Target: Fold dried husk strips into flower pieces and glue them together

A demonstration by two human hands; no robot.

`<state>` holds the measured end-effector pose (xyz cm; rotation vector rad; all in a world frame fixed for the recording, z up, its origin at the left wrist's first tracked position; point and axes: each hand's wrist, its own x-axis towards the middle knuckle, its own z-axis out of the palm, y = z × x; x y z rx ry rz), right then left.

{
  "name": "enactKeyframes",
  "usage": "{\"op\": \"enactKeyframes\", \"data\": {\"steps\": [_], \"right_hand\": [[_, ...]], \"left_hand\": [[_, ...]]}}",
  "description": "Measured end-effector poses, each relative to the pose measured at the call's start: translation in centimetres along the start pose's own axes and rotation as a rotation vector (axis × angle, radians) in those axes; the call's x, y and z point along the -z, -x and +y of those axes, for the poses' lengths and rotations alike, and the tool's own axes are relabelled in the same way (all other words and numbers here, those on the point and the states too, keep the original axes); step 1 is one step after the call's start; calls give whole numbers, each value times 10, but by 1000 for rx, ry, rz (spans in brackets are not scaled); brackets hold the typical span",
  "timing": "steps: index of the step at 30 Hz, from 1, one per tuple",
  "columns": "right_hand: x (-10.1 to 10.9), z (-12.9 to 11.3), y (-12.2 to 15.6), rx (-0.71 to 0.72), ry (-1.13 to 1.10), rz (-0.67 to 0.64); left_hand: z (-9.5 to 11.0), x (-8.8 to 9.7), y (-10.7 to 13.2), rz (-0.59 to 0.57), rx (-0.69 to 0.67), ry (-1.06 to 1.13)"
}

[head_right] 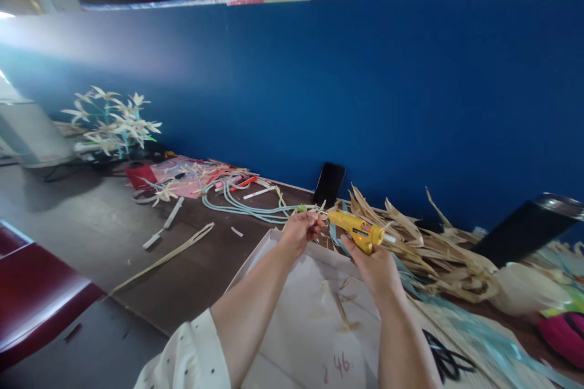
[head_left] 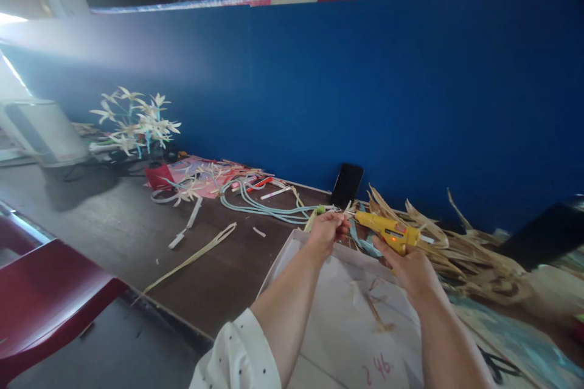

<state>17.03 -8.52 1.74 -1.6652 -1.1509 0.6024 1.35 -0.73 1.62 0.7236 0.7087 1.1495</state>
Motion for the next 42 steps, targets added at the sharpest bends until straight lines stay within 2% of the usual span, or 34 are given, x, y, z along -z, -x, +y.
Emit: {"op": "enactKeyframes", "data": {"steps": [7, 14, 24, 33, 42], "right_hand": [[1, -4, 2, -29, 45, -1], [3, 3, -2, -70, 140, 1], [1, 7, -3, -11, 30, 20], [1, -2, 0, -58, 72, 18], [3, 3, -2, -55, 87, 22]], "left_hand": [[1, 0, 0, 4, -7, 5], [2, -1, 3, -4, -18, 12], [3, -2, 4, 7, -10, 6], [0, 0, 2, 6, -14, 3], [1, 0, 2, -5, -10, 6]]}}
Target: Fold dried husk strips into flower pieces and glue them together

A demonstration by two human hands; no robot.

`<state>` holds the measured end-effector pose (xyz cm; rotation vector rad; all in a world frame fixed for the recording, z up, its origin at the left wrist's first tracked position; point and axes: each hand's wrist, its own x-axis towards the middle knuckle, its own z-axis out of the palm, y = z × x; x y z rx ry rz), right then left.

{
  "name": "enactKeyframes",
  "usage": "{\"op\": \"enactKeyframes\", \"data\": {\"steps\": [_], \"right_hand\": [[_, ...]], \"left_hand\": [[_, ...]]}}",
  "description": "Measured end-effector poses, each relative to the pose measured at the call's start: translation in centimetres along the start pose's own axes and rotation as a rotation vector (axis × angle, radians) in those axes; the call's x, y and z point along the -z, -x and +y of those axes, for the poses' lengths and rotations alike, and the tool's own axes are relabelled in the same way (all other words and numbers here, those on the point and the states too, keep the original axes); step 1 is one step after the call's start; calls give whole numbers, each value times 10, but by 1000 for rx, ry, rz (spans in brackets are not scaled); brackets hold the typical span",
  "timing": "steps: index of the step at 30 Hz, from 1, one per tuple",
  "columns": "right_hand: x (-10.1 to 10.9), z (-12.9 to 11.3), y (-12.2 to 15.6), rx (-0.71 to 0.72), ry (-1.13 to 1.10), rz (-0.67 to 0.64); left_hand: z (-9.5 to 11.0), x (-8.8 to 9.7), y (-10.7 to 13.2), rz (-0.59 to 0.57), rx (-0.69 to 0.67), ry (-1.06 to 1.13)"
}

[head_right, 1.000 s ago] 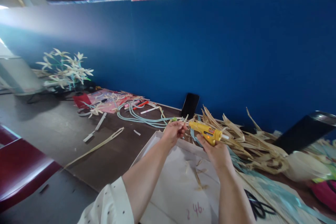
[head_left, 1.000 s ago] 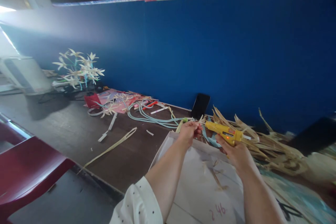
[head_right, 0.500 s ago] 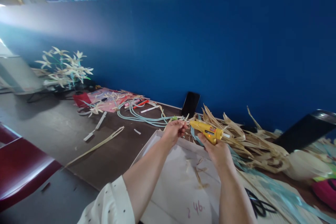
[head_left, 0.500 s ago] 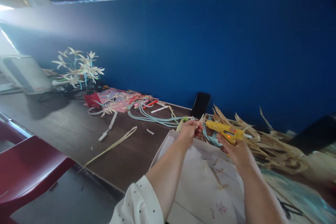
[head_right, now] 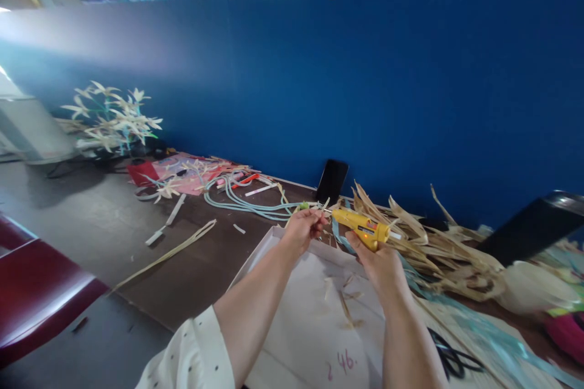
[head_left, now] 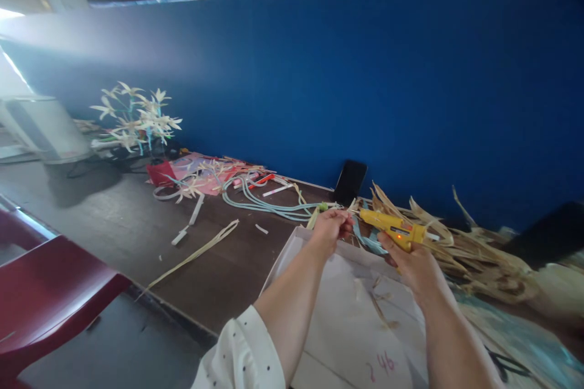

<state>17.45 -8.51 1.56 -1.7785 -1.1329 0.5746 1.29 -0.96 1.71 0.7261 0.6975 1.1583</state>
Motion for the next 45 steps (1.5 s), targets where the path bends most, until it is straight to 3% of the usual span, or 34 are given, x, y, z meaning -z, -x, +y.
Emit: {"op": "enactKeyframes", "data": {"steps": [18, 35, 45], "right_hand": [[0, -5, 2, 65, -30, 9], [3, -13, 4, -38, 65, 56], [4, -2, -3, 24, 34, 91]], "left_hand": [[3, -2, 3, 0, 2, -18], [2, -1, 3, -14, 21, -42], [1, -1, 3, -47, 33, -72]]}}
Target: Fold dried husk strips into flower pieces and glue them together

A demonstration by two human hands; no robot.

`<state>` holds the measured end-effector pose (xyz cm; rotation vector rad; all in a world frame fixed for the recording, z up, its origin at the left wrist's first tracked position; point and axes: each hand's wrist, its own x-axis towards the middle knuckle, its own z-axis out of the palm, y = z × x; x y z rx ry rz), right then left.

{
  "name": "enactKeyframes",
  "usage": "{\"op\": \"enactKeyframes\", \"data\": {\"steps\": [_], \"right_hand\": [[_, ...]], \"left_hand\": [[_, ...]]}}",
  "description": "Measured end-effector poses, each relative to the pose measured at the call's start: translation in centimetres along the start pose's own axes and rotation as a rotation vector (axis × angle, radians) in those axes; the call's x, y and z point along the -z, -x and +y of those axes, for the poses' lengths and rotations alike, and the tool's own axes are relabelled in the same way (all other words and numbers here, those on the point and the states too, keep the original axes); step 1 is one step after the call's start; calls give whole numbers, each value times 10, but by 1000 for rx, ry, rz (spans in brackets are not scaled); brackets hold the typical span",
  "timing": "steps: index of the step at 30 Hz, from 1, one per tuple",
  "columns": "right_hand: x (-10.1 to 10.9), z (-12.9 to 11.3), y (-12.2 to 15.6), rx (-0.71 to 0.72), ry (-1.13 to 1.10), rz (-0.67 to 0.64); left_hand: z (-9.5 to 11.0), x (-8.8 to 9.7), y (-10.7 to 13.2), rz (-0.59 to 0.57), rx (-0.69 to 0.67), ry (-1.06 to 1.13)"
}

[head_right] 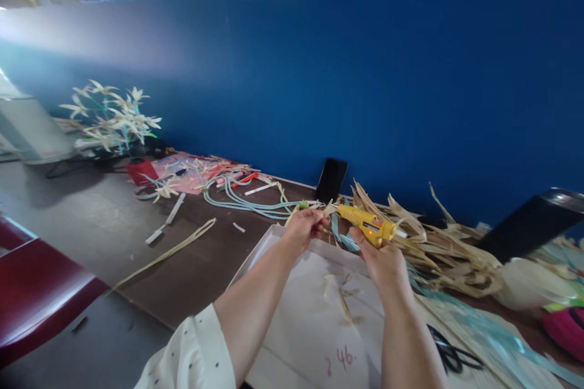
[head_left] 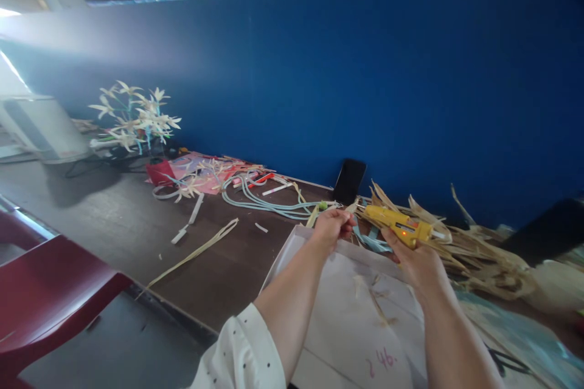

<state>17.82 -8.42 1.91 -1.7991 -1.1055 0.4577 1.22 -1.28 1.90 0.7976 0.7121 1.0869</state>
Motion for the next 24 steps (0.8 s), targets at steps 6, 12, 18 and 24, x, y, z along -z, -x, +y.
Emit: {"op": "enactKeyframes", "data": {"steps": [6, 12, 18, 24], "right_hand": [[0, 1, -1, 40, -20, 39], [2, -6, 1, 40, -3, 79], [4, -9, 1, 17, 21, 55], [2, -14, 3, -25, 83, 74]], "left_hand": [[1, -1, 1, -14, 13, -7], [0, -1, 0, -27, 16, -15], [-1, 1, -1, -39, 23, -19], [0, 0, 0, -42, 34, -6]]}}
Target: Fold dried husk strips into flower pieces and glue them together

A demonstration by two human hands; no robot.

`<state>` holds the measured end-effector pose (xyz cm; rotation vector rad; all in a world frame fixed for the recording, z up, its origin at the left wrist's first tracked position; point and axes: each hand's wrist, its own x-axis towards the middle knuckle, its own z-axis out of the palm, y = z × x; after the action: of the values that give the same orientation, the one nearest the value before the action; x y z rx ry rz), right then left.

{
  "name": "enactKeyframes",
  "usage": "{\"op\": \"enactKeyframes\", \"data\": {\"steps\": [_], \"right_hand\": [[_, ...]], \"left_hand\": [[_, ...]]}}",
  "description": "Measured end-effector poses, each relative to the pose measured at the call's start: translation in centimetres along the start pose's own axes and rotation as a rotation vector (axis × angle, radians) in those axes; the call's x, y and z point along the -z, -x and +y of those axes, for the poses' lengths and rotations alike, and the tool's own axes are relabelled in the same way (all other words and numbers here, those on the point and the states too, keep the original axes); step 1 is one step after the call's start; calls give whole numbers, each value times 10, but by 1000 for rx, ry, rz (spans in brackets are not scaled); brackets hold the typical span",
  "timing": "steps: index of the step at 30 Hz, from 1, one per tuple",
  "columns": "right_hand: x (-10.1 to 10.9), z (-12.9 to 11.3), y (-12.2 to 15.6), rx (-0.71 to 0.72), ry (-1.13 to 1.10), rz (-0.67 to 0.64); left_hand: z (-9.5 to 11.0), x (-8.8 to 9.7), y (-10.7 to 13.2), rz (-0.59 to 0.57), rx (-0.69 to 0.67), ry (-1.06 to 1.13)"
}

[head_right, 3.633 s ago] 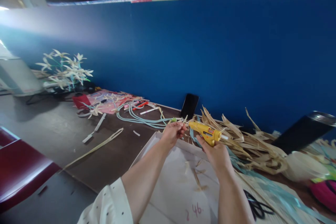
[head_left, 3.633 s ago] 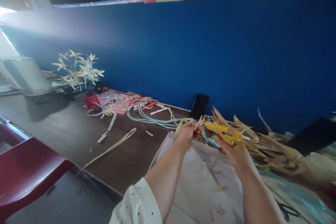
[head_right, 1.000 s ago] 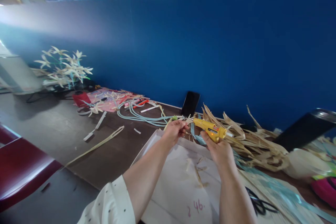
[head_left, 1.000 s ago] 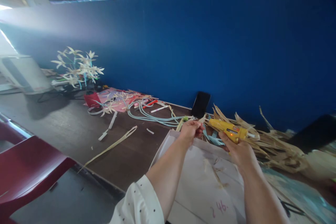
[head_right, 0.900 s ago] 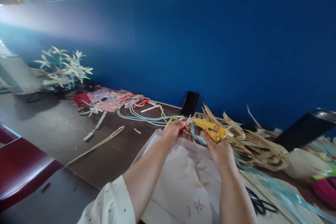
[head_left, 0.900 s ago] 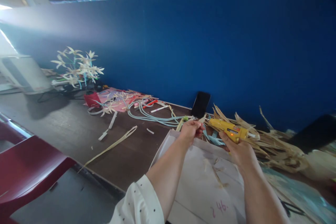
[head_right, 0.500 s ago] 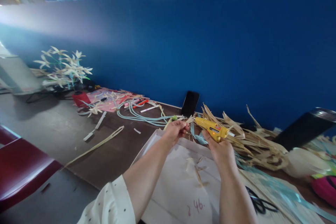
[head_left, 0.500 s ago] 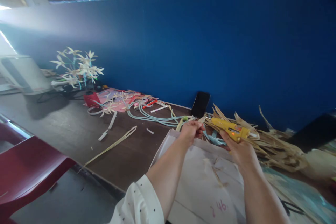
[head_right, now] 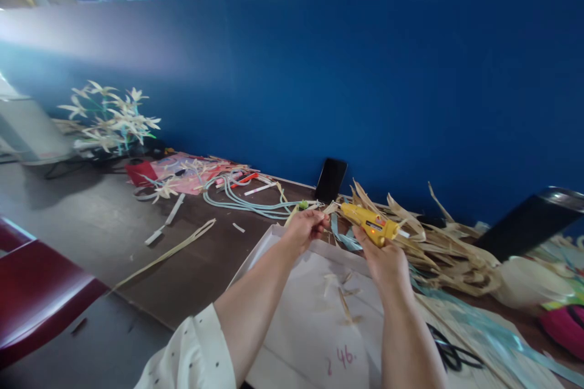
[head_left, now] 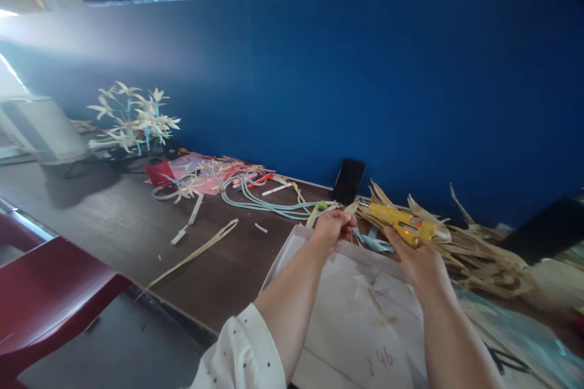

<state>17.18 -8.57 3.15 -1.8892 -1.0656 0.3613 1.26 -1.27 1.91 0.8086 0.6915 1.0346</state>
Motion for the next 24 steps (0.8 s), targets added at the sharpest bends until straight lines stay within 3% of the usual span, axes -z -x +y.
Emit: {"op": "enactKeyframes", "data": {"steps": [13, 20, 24], "right_hand": [[9, -17, 10, -113, -56, 33], [6, -12, 7, -155, -452, 181], [22, -21, 6, -147, -631, 271]], "left_hand": [[0, 3, -1, 3, 43, 99], [-7, 3, -4, 14, -5, 26], [-12, 4, -3, 4, -35, 6]]}}
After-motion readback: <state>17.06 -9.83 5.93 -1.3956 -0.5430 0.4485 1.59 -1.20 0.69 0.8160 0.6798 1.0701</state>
